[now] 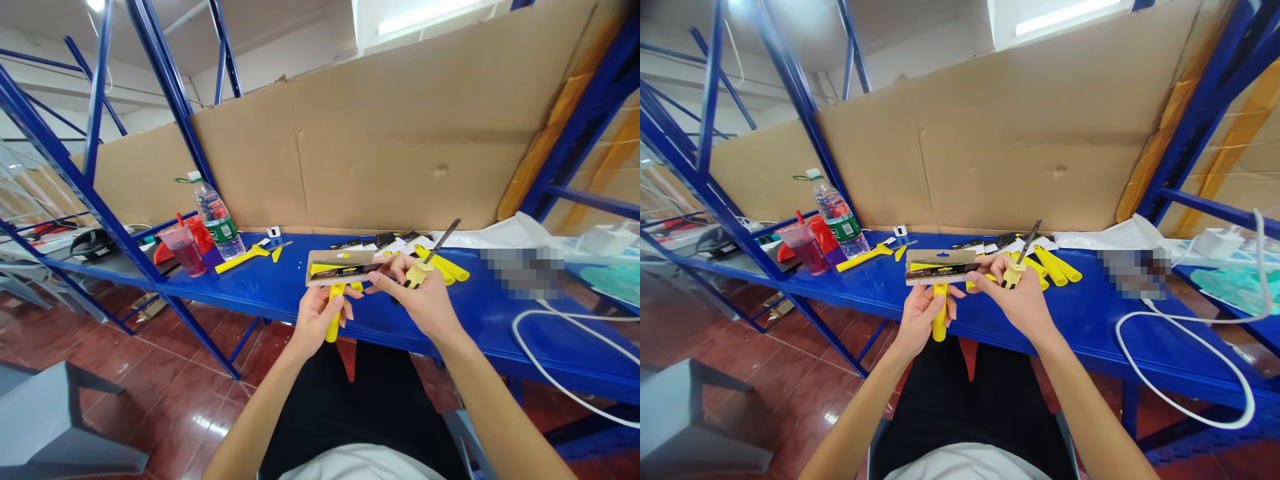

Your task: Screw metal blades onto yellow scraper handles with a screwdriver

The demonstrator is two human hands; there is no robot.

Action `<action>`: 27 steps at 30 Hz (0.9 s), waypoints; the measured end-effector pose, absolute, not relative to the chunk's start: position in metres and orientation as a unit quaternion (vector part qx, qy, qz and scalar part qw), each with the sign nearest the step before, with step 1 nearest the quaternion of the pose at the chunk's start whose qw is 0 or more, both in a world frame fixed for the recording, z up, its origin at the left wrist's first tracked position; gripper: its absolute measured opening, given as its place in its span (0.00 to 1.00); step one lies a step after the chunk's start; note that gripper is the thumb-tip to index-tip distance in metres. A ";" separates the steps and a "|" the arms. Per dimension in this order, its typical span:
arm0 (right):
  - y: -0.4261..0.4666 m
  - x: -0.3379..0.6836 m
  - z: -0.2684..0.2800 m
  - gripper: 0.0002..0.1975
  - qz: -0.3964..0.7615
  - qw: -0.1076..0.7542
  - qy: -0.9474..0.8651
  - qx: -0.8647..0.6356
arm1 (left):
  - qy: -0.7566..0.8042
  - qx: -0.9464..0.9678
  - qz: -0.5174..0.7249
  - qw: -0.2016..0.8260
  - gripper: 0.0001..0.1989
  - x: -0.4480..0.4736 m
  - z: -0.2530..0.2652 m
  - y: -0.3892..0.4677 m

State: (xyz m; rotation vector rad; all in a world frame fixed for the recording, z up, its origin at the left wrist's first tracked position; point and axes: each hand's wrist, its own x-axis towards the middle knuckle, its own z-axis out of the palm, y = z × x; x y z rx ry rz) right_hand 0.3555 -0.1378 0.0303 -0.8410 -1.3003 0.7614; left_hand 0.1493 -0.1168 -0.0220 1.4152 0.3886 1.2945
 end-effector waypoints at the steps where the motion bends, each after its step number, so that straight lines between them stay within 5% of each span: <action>1: -0.138 0.355 0.031 0.34 0.331 0.647 -0.577 -0.374 | 0.164 0.600 0.550 0.558 0.22 0.149 -0.023 -0.117; 27: -0.131 0.354 0.027 0.34 0.330 0.671 -0.543 -0.381 | 0.202 0.566 0.526 0.601 0.22 0.158 -0.017 -0.123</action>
